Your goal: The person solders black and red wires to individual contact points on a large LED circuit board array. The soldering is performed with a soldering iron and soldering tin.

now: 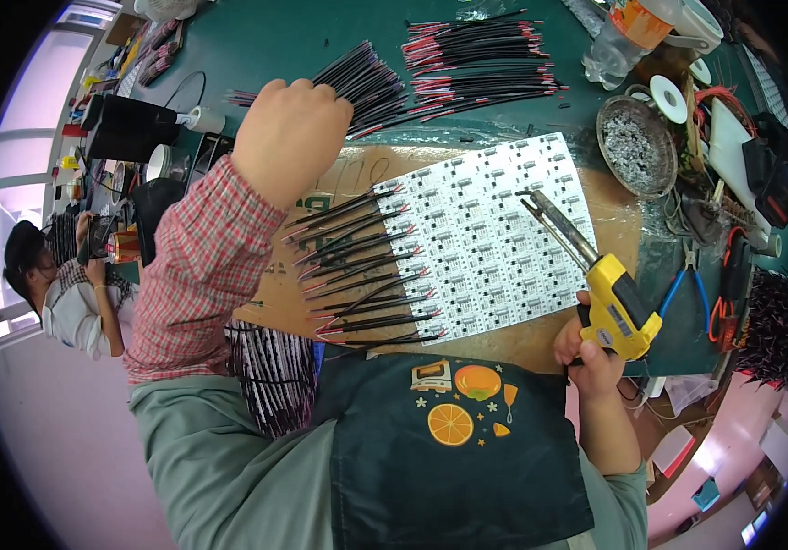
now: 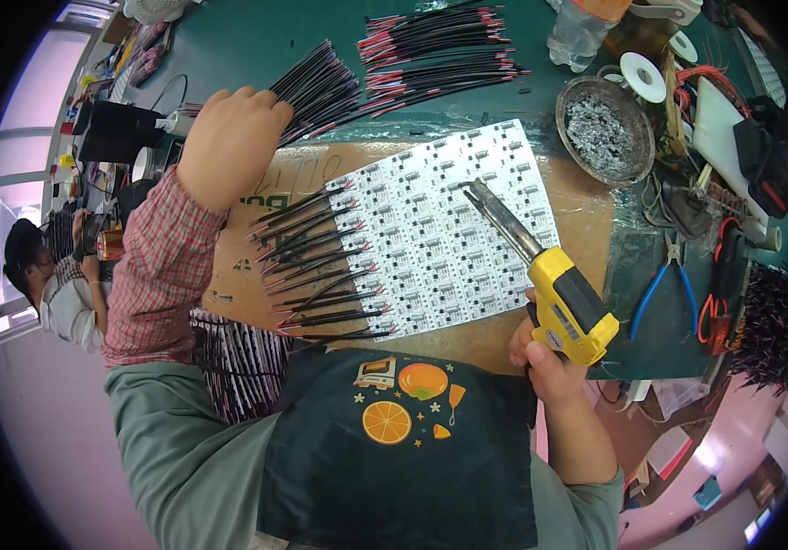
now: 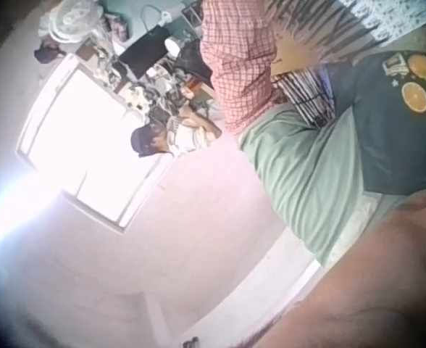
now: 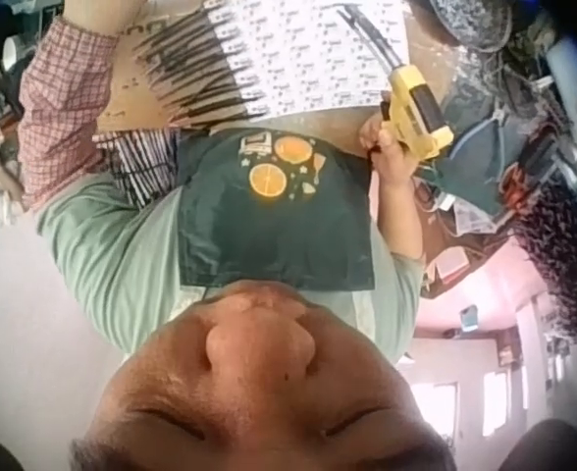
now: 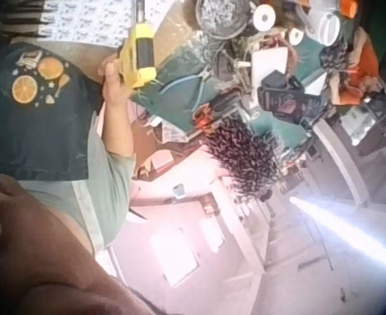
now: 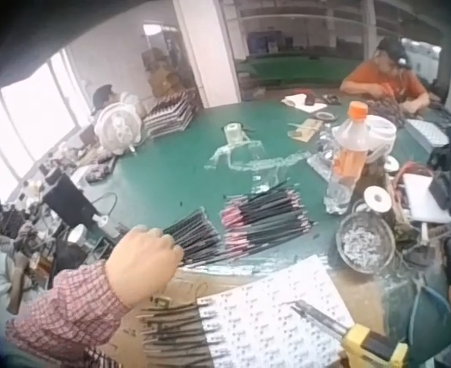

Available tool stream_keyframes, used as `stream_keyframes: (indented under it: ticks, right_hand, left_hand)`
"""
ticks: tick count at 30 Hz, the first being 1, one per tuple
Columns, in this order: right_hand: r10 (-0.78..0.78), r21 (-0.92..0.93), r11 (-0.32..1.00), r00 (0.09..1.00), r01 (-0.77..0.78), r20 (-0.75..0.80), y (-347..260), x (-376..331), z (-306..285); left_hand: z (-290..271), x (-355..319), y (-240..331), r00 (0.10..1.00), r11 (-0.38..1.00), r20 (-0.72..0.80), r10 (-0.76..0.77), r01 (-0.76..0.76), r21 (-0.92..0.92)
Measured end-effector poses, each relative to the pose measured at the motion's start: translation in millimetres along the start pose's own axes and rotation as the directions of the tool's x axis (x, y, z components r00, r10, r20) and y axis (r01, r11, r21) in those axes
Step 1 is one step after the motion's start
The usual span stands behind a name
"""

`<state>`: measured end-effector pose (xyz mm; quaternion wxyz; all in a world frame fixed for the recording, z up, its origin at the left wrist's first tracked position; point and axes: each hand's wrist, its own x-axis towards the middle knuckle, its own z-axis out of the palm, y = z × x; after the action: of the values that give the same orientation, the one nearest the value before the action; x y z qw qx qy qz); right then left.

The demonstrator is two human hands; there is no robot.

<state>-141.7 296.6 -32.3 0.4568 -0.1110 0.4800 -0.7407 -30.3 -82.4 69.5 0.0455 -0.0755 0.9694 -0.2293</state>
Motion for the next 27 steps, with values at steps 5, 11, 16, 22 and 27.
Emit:
stream_keyframes:
  ticks: [5,11,16,22,27]
  right_hand:
    - [0.014,-0.016,1.000,1.000,-0.014,-0.006,1.3,1.5,0.2]
    - [0.023,-0.015,1.000,1.000,-0.023,-0.019,1.6,0.6,1.0]
    - [0.012,-0.020,1.000,1.000,-0.013,-0.026,0.5,1.1,2.7]
    - [-0.023,-0.121,0.992,0.999,0.019,-0.029,2.6,3.3,5.9]
    - [-0.023,-0.125,0.992,0.999,0.018,-0.041,3.6,2.9,5.8]
  left_hand:
    - [4.0,-10.5,16.7,0.976,0.986,0.215,0.021,-0.056,0.156]
    - [32.2,-9.0,34.9,0.952,1.000,0.304,0.028,-0.031,0.002]
    - [34.5,-14.1,25.6,0.997,0.973,0.064,-0.031,0.045,-0.228]
    - [72.5,-1.2,12.6,0.892,0.749,-0.044,-0.449,0.349,-0.563]
    - [87.4,33.8,3.3,0.860,0.727,0.003,-0.511,0.434,-0.532]
